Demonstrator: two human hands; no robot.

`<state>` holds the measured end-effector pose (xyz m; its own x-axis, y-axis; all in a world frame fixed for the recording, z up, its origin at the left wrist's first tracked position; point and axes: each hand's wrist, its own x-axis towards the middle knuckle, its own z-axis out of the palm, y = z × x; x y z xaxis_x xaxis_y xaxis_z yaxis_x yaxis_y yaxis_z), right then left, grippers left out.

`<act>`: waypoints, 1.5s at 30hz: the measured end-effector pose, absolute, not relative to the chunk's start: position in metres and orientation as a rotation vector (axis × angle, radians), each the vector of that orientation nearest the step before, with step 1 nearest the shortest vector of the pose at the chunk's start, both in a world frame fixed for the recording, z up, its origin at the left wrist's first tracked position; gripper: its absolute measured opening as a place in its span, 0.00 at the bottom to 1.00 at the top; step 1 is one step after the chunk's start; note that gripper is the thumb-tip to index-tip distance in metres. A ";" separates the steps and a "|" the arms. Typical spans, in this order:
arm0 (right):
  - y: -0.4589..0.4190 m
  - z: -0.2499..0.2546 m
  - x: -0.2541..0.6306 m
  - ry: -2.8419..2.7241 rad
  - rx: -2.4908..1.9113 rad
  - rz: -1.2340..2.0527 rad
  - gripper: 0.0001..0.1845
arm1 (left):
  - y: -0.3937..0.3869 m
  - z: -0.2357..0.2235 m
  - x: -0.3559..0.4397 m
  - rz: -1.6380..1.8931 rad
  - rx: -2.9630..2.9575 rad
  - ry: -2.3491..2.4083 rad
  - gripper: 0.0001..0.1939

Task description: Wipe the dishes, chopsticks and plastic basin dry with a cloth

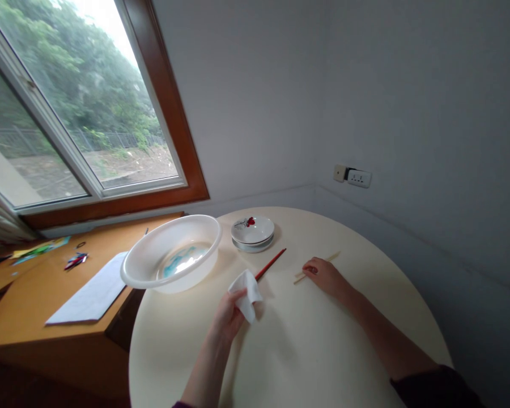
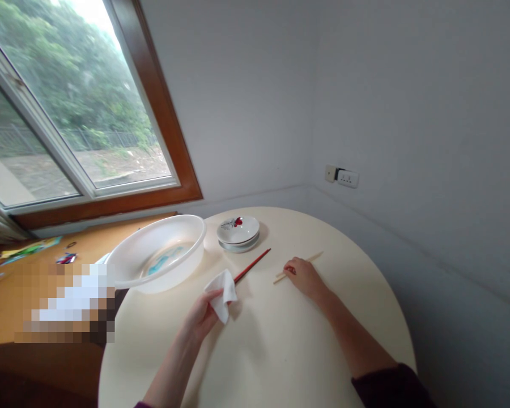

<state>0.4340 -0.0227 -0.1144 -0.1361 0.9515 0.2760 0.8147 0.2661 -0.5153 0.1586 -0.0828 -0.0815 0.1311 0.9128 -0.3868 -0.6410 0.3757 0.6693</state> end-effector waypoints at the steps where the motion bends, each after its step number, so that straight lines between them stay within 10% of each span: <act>1: -0.023 -0.114 0.434 -1.993 -1.595 0.329 0.09 | -0.083 -0.080 0.159 1.173 0.368 0.877 0.11; 45: -0.042 -0.092 0.415 -2.215 -1.543 0.485 0.05 | -0.087 -0.063 0.160 1.200 0.223 0.822 0.17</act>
